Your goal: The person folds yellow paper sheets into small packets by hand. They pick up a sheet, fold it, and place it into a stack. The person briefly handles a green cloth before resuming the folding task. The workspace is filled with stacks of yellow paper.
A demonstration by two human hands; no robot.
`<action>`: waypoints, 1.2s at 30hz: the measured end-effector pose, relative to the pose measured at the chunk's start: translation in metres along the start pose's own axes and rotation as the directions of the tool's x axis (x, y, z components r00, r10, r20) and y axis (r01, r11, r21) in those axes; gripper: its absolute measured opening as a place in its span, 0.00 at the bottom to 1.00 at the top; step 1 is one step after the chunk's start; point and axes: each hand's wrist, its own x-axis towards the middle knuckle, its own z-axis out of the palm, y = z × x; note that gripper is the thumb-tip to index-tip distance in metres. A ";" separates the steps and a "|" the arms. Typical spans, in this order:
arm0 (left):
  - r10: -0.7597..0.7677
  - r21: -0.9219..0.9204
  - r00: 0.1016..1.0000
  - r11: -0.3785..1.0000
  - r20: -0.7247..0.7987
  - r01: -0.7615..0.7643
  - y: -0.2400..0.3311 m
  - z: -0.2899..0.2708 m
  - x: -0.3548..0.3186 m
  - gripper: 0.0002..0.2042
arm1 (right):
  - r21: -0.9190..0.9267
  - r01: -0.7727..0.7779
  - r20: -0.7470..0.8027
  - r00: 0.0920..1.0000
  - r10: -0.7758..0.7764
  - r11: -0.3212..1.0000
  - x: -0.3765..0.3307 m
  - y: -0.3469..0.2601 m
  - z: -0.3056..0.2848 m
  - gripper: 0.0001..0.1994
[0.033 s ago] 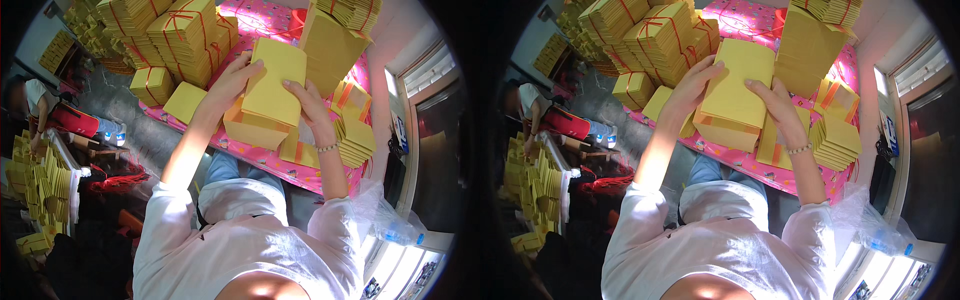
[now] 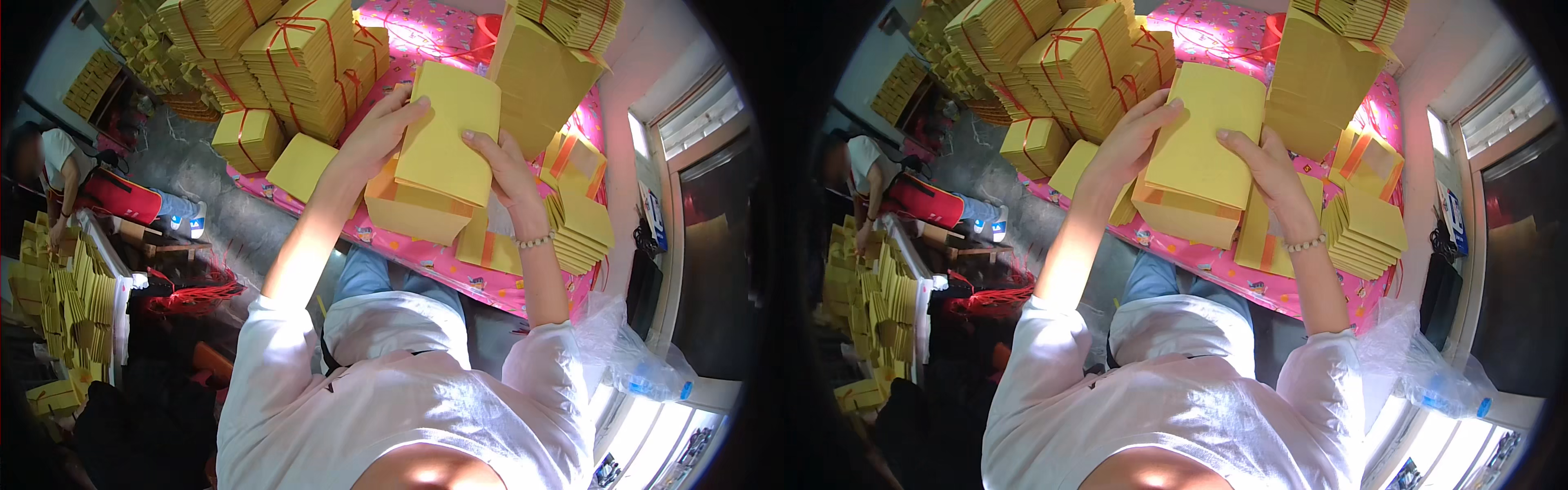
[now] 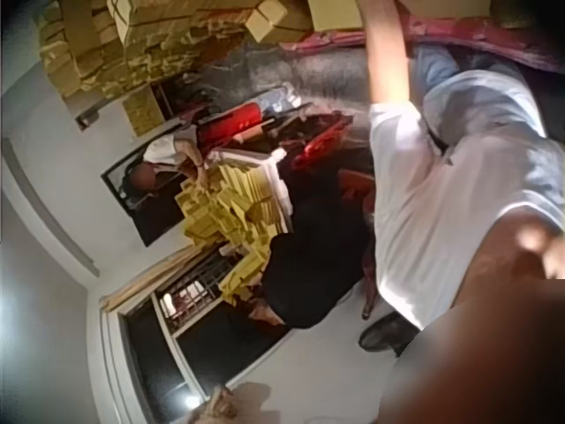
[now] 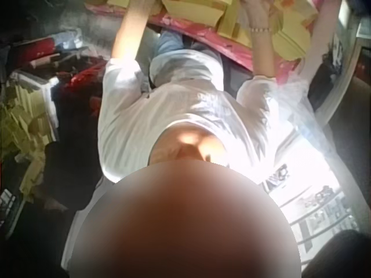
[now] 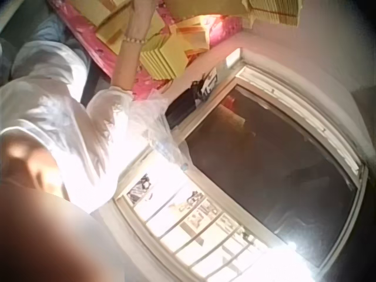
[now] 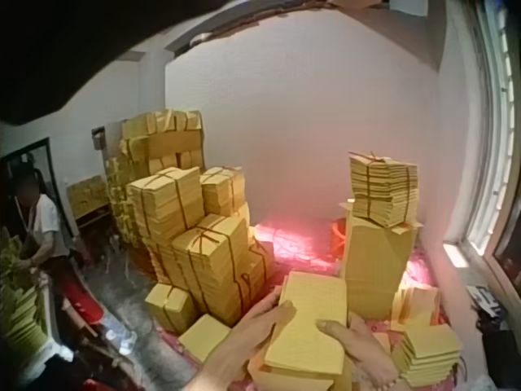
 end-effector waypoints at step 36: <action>0.373 0.281 0.924 0.899 -0.087 -0.337 -0.031 0.032 -0.025 0.13 | -0.259 0.176 0.041 0.984 -0.171 0.950 -0.019 0.004 -0.004 0.23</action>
